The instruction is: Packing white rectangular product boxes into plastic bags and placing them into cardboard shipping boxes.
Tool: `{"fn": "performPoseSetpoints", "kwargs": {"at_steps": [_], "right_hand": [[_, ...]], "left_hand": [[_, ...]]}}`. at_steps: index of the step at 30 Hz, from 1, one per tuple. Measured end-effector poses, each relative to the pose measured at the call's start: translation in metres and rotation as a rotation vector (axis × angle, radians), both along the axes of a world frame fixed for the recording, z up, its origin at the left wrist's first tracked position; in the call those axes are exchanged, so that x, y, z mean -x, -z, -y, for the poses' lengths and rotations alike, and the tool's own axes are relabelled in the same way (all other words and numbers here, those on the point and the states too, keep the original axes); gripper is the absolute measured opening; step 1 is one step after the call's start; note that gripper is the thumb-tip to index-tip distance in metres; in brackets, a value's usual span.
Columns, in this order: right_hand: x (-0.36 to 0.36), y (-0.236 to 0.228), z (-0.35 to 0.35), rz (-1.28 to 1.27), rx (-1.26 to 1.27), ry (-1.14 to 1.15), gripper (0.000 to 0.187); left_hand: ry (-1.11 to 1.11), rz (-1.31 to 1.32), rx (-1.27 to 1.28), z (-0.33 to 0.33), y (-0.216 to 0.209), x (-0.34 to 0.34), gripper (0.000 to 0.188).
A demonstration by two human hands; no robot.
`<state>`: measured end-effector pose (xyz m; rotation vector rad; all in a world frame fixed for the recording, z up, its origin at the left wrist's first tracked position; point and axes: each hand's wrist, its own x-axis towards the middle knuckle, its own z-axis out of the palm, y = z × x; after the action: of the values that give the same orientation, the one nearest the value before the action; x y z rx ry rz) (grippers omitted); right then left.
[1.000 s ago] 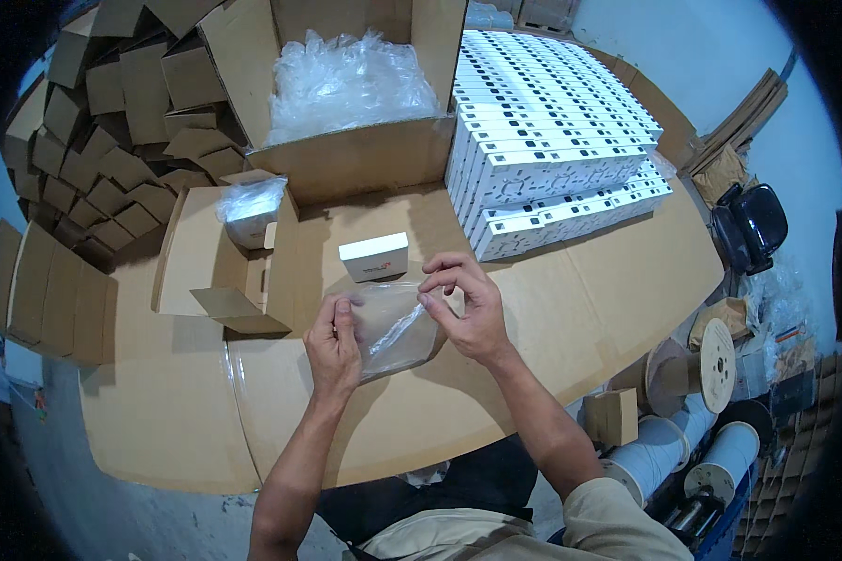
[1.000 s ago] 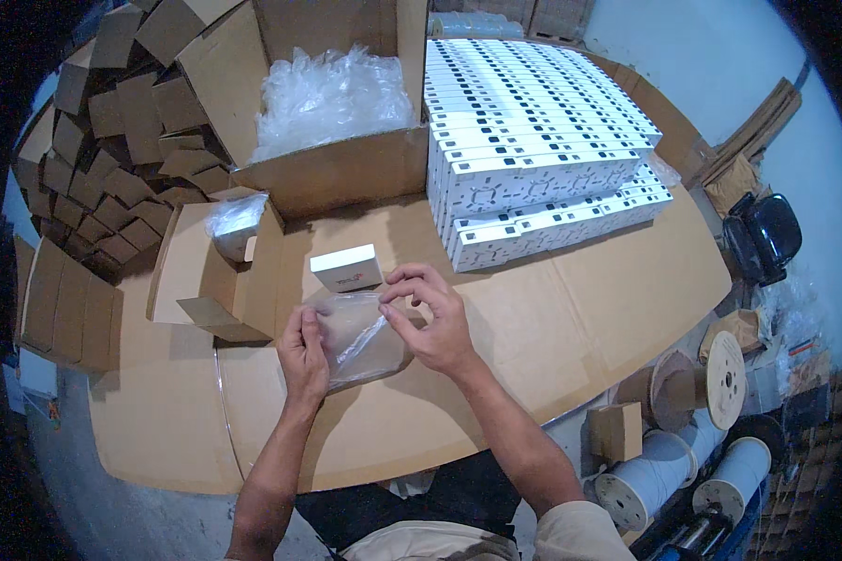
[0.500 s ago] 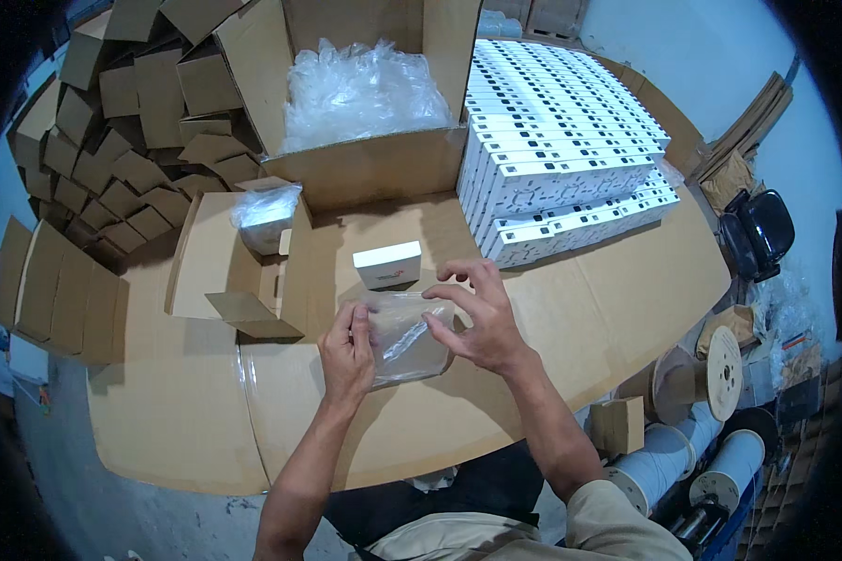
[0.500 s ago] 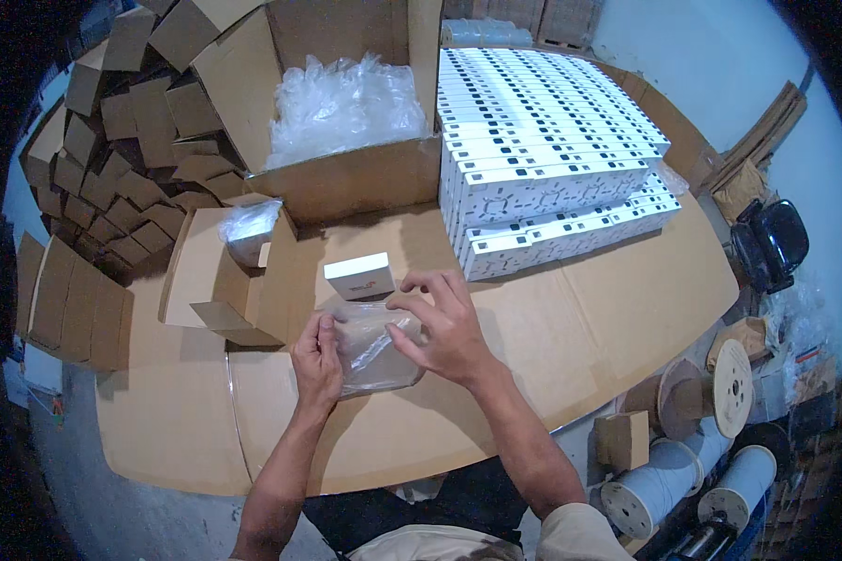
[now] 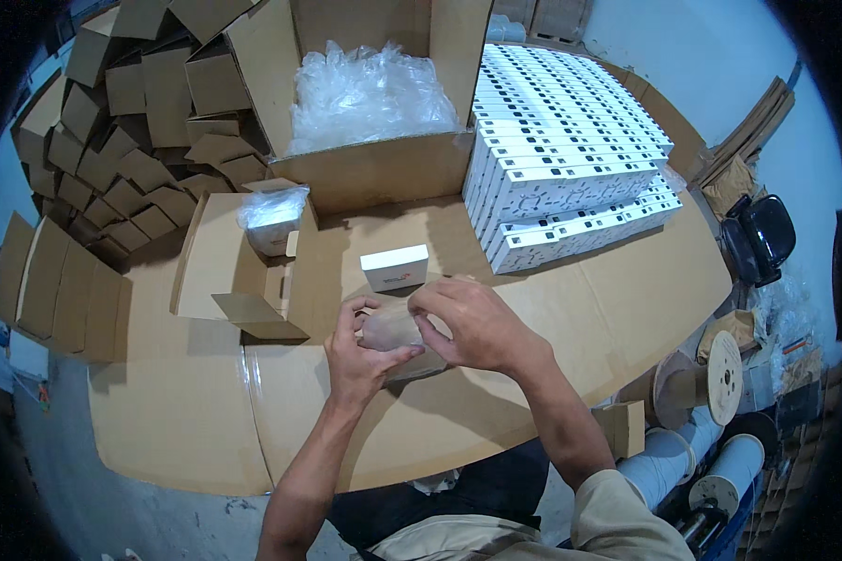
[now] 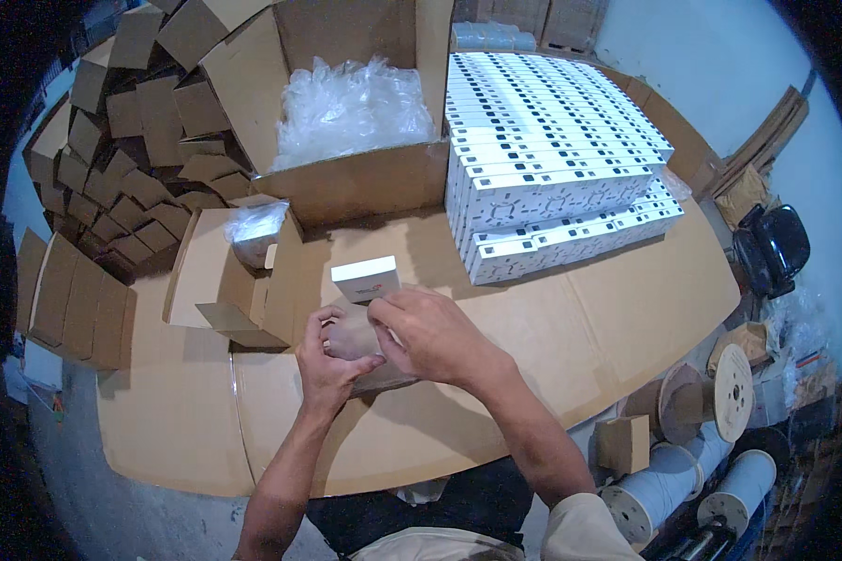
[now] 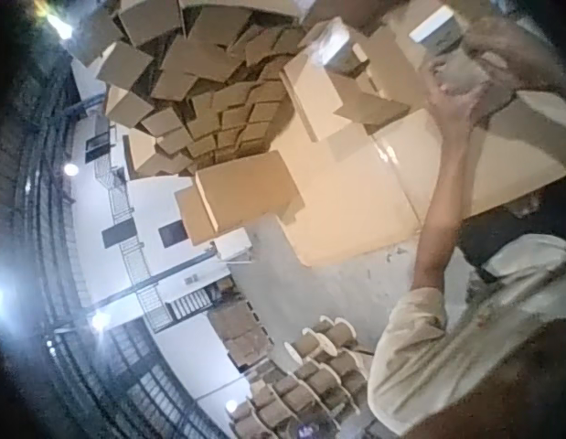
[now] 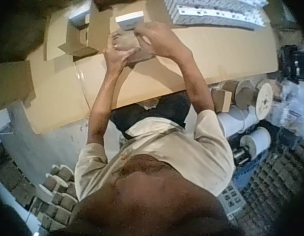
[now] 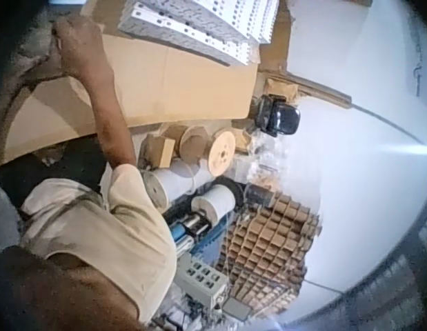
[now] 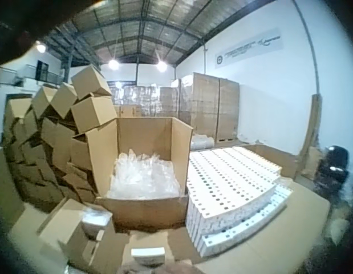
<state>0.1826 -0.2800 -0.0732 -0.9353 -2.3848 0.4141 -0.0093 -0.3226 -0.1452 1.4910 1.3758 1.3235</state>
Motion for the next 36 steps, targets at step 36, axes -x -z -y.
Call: {"fn": "performPoseSetpoints", "kwargs": {"at_steps": [36], "right_hand": [[-0.005, 0.070, -0.055, -0.692, 0.544, 0.047, 0.043]], "left_hand": [[0.122, 0.066, 0.197, -0.007, -0.007, 0.012, 0.064]]}}
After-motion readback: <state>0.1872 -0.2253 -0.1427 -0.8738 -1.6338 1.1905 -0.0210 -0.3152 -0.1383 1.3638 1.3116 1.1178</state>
